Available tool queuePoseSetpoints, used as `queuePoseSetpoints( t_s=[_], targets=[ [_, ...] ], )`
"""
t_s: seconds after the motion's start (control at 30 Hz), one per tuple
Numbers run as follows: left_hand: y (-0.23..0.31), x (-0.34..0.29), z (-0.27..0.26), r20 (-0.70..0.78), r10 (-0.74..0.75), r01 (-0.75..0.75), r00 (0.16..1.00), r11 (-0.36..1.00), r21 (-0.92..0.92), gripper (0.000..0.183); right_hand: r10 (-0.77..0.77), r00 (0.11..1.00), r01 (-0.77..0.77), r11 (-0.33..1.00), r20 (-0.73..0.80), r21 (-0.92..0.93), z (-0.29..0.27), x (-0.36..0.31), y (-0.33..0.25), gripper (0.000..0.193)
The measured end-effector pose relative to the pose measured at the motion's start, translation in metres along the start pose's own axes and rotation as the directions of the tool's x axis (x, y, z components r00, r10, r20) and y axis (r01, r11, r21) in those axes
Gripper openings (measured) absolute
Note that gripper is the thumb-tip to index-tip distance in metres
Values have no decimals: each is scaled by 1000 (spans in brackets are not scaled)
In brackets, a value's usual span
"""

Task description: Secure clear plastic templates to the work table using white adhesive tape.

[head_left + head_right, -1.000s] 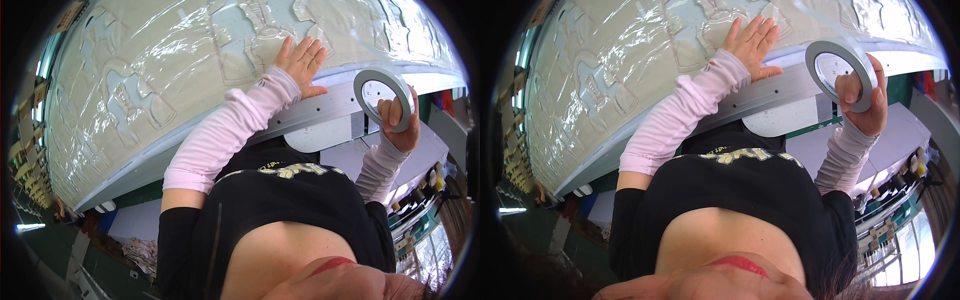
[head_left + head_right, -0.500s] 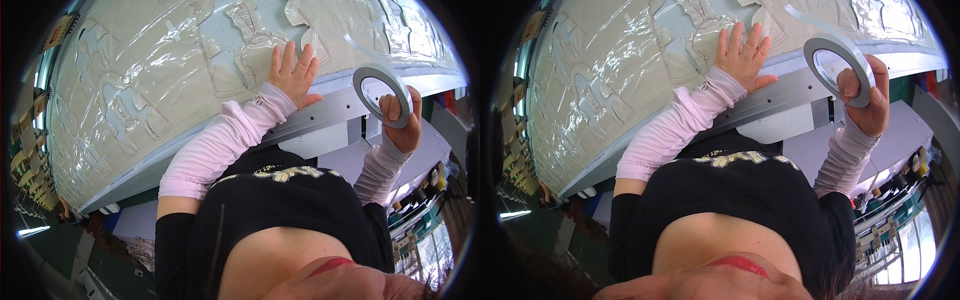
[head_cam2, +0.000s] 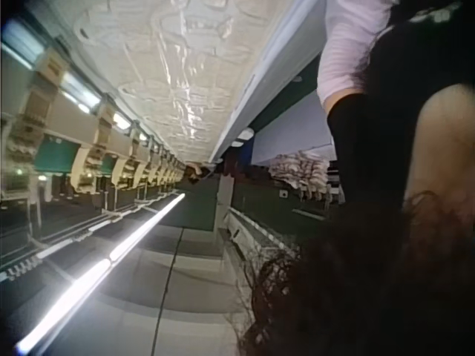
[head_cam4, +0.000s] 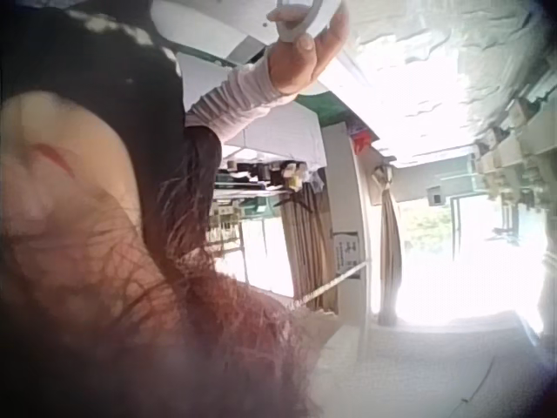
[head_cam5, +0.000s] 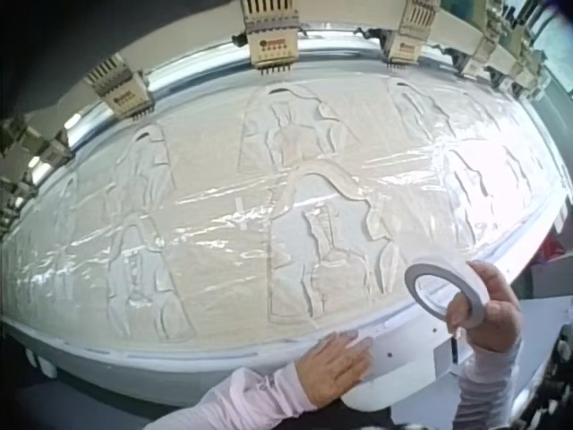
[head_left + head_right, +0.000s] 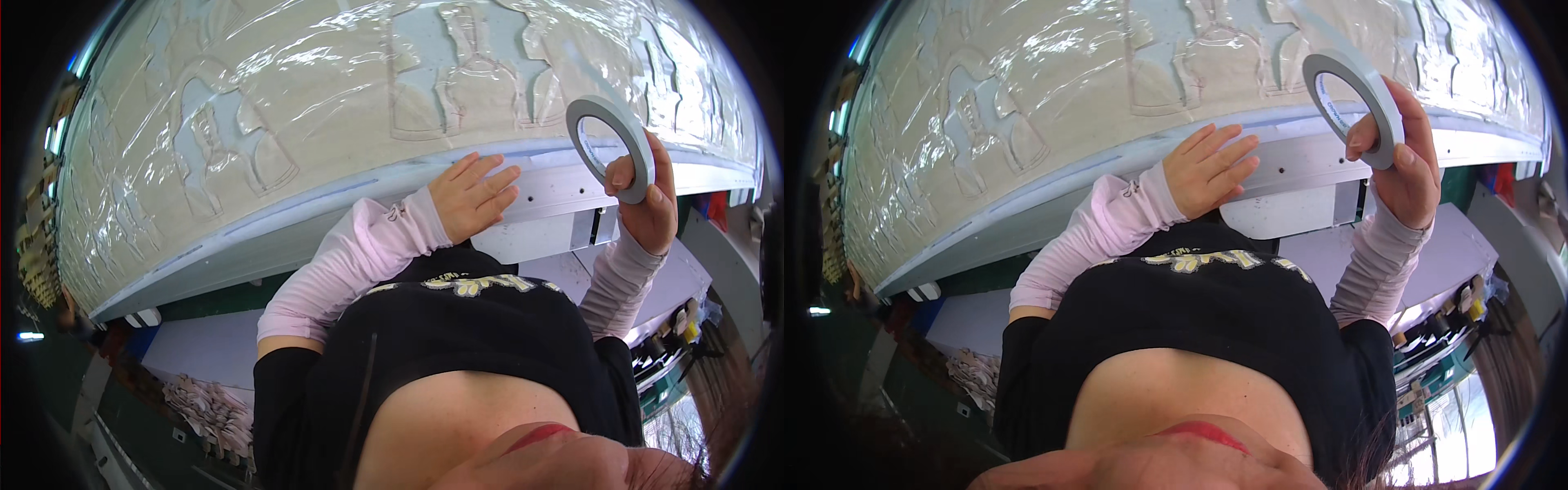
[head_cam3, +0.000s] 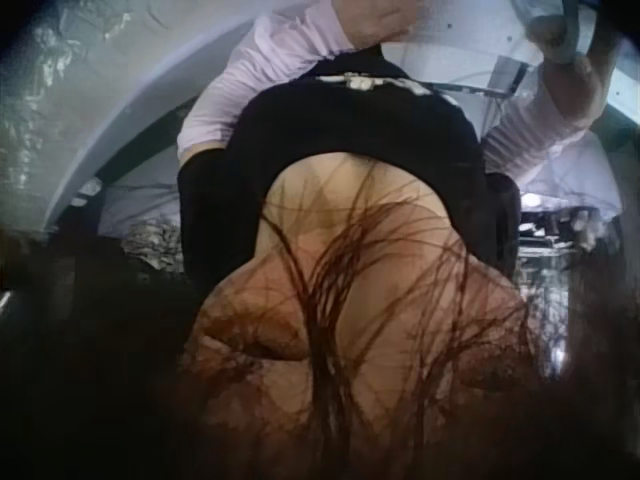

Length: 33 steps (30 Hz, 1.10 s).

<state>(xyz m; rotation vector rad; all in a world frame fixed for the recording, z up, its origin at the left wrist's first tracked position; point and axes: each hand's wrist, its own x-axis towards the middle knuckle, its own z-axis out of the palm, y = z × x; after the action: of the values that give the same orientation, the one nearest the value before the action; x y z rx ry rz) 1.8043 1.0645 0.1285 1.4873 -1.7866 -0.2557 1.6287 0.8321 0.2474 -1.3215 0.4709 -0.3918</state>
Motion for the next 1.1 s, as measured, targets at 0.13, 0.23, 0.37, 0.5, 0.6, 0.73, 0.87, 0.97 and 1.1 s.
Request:
queuePoseSetpoints(
  t_s=[0.13, 0.23, 0.37, 0.5, 0.6, 0.73, 0.87, 0.97, 1.1],
  targets=[
    [-5, -56, -49, -216, -192, 219, 957, 969, 111, 28, 100, 990, -107, 992, 98, 67, 37, 18, 3, 77],
    [-11, -117, -107, -359, -385, 493, 850, 822, 286, 25, 53, 985, -72, 991, 167, 115, 81, 32, 20, 70],
    [-23, -179, -168, -468, -502, 685, 728, 503, 527, 38, 66, 974, -87, 992, 217, 92, 147, 41, 37, 48],
    [-39, -190, -172, -244, -543, 582, 804, 633, 510, 54, 125, 983, -114, 990, 135, -87, 203, 41, 40, 40],
    [-51, -185, -163, -130, -487, 482, 864, 722, 496, 58, 164, 986, -156, 976, 40, -152, 233, 38, 41, 39],
    [-53, -193, -162, -42, -452, 410, 891, 761, 503, 59, 185, 975, -155, 963, 121, -222, 255, 35, 34, 37],
    [-39, -205, -166, -42, -396, 379, 917, 835, 398, 56, 264, 937, -120, 861, 231, -494, 269, 56, 27, 30],
    [-31, -206, -169, -332, -367, 459, 869, 849, 263, 53, 321, 877, 71, 650, 358, -756, 285, 85, 26, 21],
    [-29, -194, -175, -409, -744, 643, 528, 665, -381, 56, 397, 729, 289, 560, 557, -777, 301, 125, 23, 21]
  ],
)
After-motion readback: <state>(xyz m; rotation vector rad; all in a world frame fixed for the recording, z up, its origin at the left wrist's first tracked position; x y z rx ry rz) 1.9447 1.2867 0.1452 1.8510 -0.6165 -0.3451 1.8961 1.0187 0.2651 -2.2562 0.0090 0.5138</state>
